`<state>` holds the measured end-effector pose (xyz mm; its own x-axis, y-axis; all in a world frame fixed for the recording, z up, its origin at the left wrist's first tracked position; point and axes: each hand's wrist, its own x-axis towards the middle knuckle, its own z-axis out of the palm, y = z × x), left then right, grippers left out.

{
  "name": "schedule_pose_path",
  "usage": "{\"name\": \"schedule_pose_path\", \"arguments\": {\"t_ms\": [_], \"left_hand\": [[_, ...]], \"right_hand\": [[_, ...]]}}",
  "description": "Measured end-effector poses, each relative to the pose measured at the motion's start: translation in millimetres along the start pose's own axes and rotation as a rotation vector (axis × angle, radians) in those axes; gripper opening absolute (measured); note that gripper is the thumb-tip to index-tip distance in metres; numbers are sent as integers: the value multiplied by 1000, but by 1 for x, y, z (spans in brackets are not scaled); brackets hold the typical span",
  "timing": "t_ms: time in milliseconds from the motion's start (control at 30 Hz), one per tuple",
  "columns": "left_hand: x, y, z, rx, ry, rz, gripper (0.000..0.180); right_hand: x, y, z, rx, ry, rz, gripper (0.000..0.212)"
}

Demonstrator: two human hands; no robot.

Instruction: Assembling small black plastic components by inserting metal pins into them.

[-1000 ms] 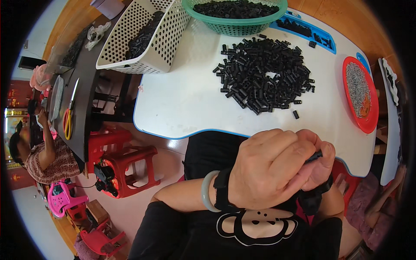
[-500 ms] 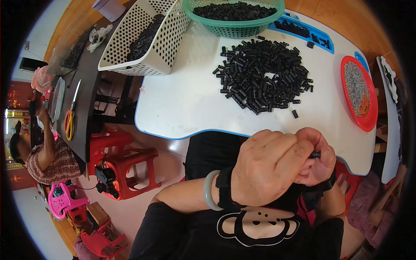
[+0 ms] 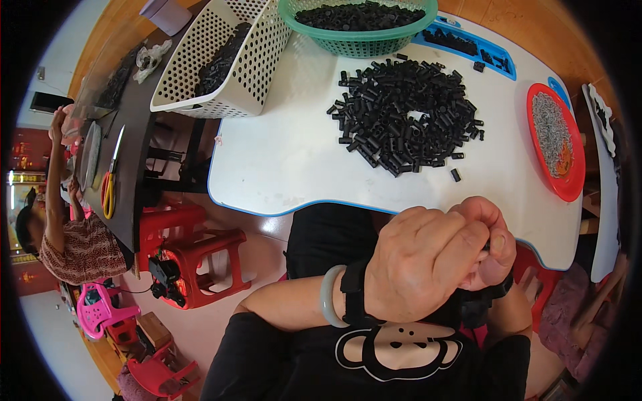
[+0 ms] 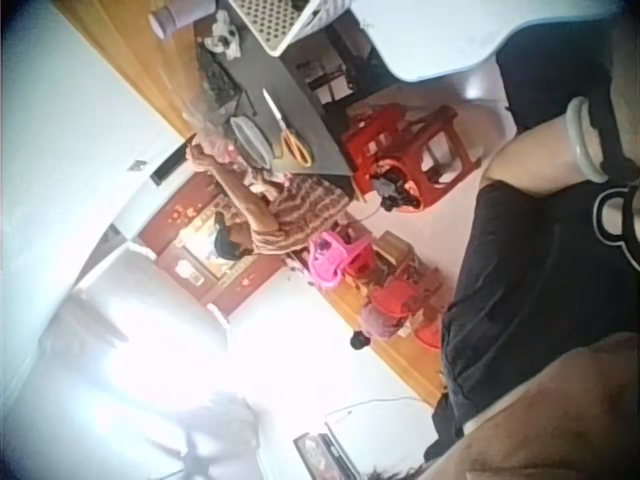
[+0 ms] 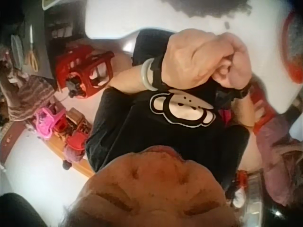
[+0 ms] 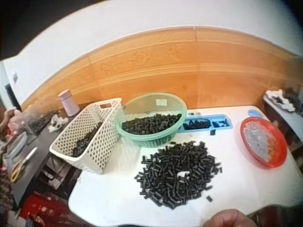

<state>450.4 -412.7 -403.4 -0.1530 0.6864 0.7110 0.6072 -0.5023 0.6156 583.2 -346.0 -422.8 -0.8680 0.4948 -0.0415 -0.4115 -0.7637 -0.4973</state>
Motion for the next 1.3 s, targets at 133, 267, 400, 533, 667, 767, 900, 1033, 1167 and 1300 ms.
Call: {"name": "schedule_pose_path", "arguments": {"t_ms": [133,267,400,533,667,767,900,1033,1167,1300], "left_hand": [[2,-2,3,-45,1,-26,20],[14,0,9,-79,31,8,20],[18,2,13,-121,-5,19,20],[15,-6,11,-170,-94,-52,20],[12,-7,6,-363,-187,-242,18],[2,-17,-7,-555,-247,-552,16],[3,-31,-13,-662,-116,-527,17],[1,-33,-11,-668,-105,-601,16],[-3,-36,-2,-575,-91,-608,13],[-5,-38,3,-502,-62,-573,13]], "right_hand": [[2,1,-4,51,-18,-14,36],[1,-8,-5,58,-33,-23,38],[-4,-14,-8,3,-35,-55,38],[-10,-13,-11,38,14,-45,36],[-17,-16,-18,-10,40,33,41],[-22,-30,-14,-174,125,63,42],[-44,-64,-29,-519,374,-5,22],[-47,-93,-42,-916,589,-67,15],[-35,-111,-41,-1166,568,6,14],[-26,-100,-11,-1238,459,56,18]]}}
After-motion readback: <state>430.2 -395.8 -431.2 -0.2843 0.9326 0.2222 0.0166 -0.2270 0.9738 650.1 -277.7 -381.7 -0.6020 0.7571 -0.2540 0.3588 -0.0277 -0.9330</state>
